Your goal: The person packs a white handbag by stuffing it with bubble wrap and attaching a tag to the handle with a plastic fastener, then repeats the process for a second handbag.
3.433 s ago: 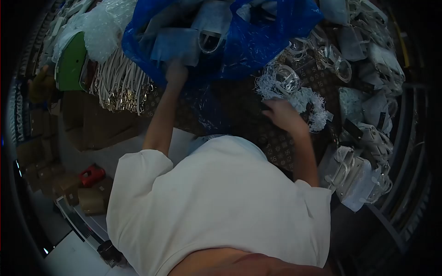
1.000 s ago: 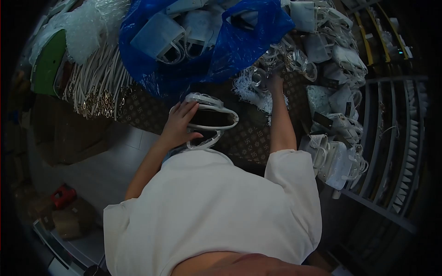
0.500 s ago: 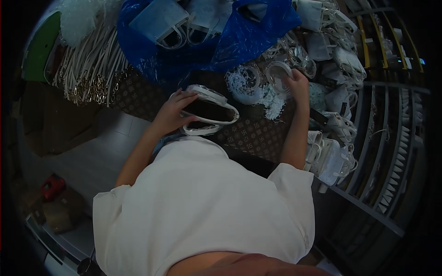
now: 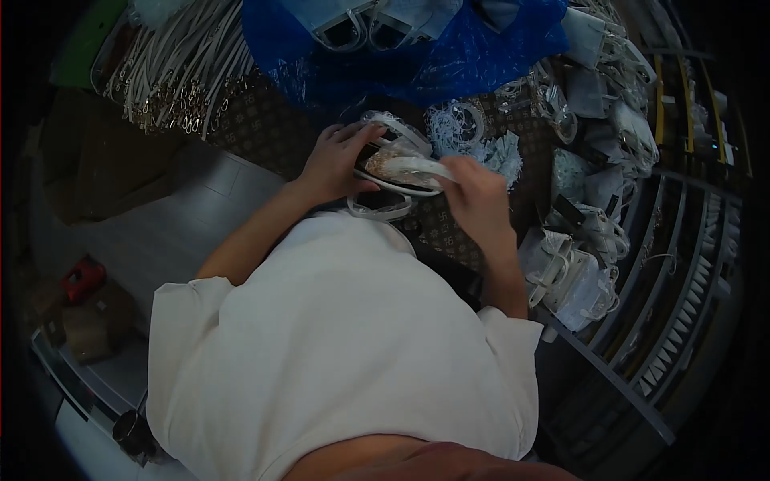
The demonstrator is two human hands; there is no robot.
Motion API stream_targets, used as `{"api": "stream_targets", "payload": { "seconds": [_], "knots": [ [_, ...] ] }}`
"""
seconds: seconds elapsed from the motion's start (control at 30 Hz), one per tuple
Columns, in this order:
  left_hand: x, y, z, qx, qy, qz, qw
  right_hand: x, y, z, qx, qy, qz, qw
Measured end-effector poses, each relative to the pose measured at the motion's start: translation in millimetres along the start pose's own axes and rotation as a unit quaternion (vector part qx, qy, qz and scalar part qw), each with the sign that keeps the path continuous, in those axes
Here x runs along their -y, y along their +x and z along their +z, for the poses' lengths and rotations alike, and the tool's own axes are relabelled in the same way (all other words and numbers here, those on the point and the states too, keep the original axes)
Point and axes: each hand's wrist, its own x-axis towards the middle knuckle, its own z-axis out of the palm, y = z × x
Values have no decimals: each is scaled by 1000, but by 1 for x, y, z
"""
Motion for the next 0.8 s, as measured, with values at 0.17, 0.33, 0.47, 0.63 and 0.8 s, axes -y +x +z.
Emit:
{"api": "stream_targets", "payload": {
  "seconds": [0.17, 0.33, 0.47, 0.63, 0.8],
  "knots": [
    [1, -2, 3, -1, -51, 12, 999, 10, 5, 61, 181, -140, 2, 973],
    [-5, -3, 6, 14, -54, 17, 998, -18, 12, 124, 202, -5, 9, 979],
    [-3, 1, 3, 28, -72, -5, 997, -39, 27, 144, 367, -136, -73, 917],
    [-6, 1, 3, 22, -72, 0, 997, -54, 11, 150, 225, -672, -417, 569],
    [-6, -2, 6, 47, -46, -15, 998, -59, 23, 150, 369, -512, -363, 686]
  ]
}}
